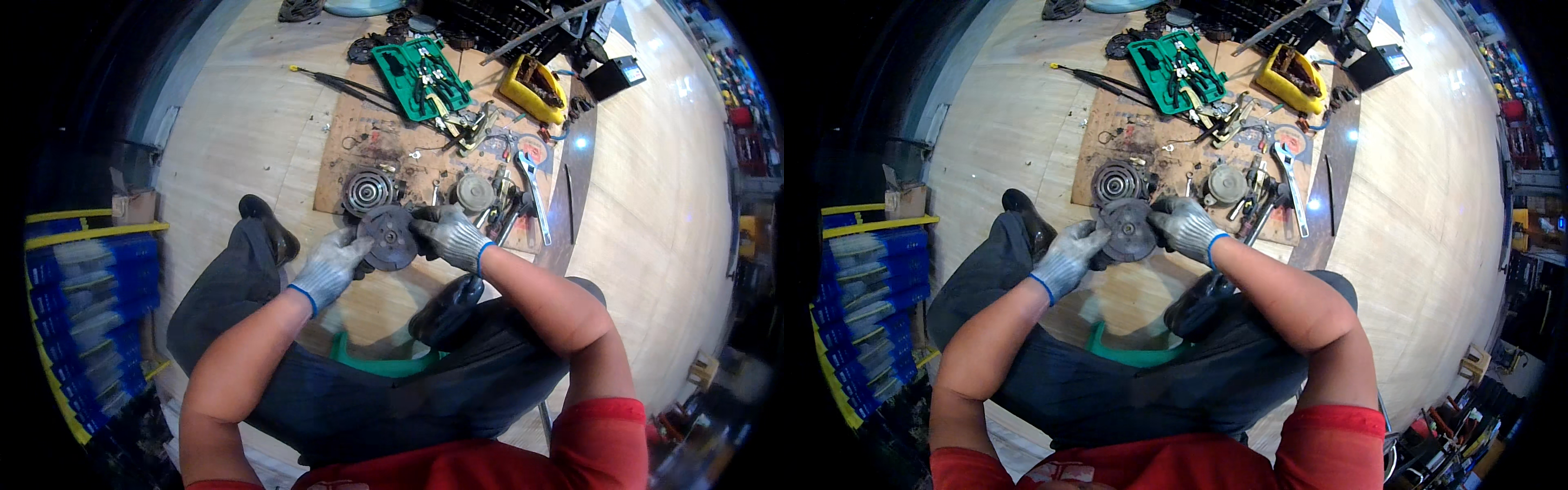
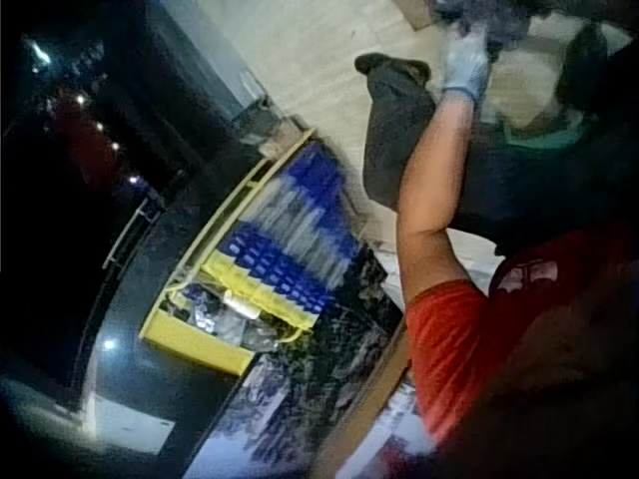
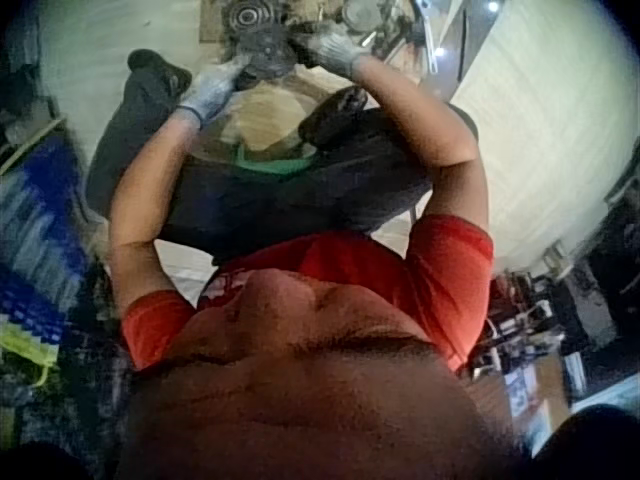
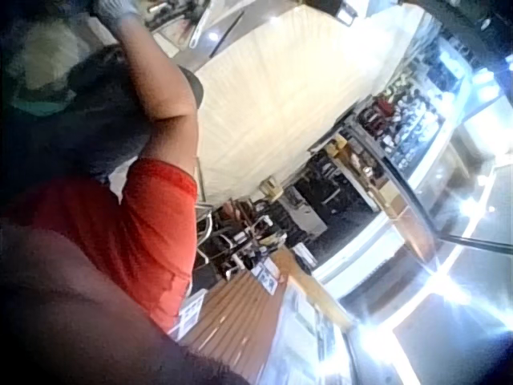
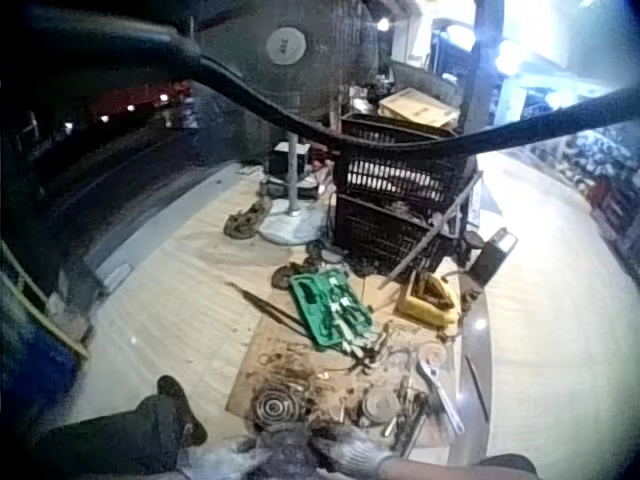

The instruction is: The person sits on the floor and assembles a circular mechanical component, likely a clutch assembly, by hand. They place a dark circular plate onto a coiled spring assembly, press it down, and rotate it to fit. The person then picks up a small metal pin and inserts it into the assembly.

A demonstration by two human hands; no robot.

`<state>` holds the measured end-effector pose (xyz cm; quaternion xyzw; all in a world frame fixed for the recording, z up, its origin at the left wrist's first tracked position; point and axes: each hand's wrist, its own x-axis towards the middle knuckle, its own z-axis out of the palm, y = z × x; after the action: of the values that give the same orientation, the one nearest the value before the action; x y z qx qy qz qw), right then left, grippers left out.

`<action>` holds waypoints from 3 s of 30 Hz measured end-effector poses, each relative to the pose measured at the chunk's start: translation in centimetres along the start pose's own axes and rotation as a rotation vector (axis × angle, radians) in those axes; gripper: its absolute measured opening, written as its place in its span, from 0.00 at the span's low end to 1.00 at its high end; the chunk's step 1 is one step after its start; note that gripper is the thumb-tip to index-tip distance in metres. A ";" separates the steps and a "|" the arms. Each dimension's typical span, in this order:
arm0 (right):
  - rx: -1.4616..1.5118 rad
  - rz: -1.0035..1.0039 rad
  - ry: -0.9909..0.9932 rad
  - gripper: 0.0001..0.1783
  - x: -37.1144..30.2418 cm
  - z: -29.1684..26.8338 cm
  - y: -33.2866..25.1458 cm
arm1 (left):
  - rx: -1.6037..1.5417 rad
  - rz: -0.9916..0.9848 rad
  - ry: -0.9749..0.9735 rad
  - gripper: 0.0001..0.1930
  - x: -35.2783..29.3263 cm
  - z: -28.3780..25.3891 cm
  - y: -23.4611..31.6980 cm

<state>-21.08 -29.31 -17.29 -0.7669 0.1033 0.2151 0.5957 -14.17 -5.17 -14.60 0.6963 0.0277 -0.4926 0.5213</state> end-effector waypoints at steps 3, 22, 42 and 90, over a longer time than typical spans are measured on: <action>0.242 0.241 -0.092 0.12 0.2 0.9 -0.2 | 0.233 0.097 0.082 0.21 0.1 0.0 -2.5; -0.814 0.037 0.252 0.59 7.6 4.6 -0.1 | -0.420 0.831 0.307 0.21 -9.6 -14.2 12.9; -0.969 -0.036 0.114 0.78 14.7 6.9 2.3 | -0.403 0.888 0.111 0.20 -8.5 -10.6 14.9; -0.550 0.215 0.263 0.24 7.7 -4.3 1.5 | -0.300 0.423 0.583 0.24 -2.6 -10.5 9.8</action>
<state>-13.96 -33.08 -21.24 -0.9051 0.1978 0.1959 0.3214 -3.22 -0.49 -6.17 0.7135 0.1019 -0.1462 0.6777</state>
